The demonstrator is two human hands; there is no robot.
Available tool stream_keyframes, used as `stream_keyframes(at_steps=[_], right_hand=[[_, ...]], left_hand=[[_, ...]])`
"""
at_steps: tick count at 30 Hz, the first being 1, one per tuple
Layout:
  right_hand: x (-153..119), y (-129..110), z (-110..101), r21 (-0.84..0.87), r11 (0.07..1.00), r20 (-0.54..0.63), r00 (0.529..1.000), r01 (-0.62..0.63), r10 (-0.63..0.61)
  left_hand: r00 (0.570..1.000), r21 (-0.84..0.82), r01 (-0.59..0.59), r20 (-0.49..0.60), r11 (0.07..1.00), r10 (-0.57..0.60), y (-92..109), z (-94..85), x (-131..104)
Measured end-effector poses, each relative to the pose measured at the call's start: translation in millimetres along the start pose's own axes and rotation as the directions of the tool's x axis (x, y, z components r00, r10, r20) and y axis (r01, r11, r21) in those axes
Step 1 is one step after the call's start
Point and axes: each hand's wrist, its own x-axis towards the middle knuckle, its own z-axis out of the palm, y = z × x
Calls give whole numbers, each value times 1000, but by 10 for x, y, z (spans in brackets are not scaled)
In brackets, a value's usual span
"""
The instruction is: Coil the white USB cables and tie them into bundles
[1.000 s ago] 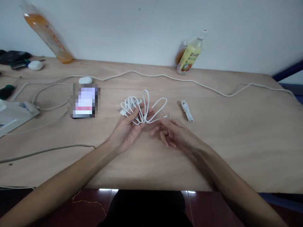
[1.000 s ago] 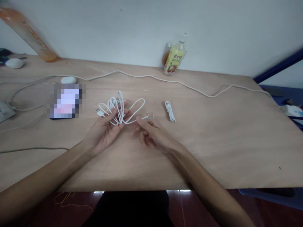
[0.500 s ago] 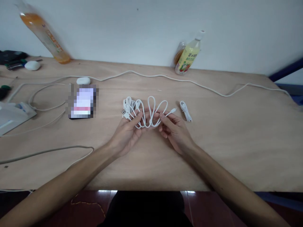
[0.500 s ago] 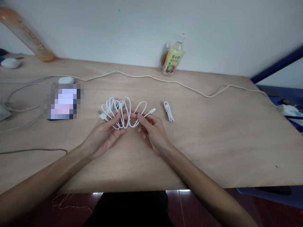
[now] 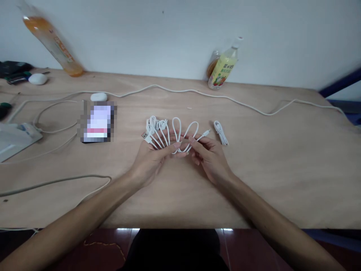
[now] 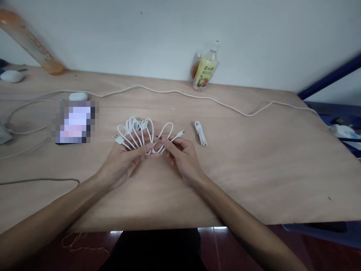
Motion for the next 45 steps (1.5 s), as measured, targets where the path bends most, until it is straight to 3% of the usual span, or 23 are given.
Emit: stream_keyframes(at_steps=[5,15,23,29,40,45], right_hand=[[6,-9,-25,-51,999,34,999,16,-14],[42,-42,-112,-74,997,92,996,20,-13],[45,-54,-115,-80,996,118,992,-31,40],[15,-133,-108,-70,993,125,987,-98,106],[-35,-201,-108,-193,973,106,989,124,-104],[-61,-205,-92,-172,976,84,989,134,-121]], left_hand=[[999,97,-1,-36,995,4,-13,-30,-15],[994,81,62,84,995,-69,-12,-42,-21],[982,73,130,126,989,-138,-20,-64,-16],[956,118,172,221,978,-195,7,-72,-25],[951,106,189,228,976,-209,28,-73,-25],[951,112,200,216,973,-220,36,-66,-38]])
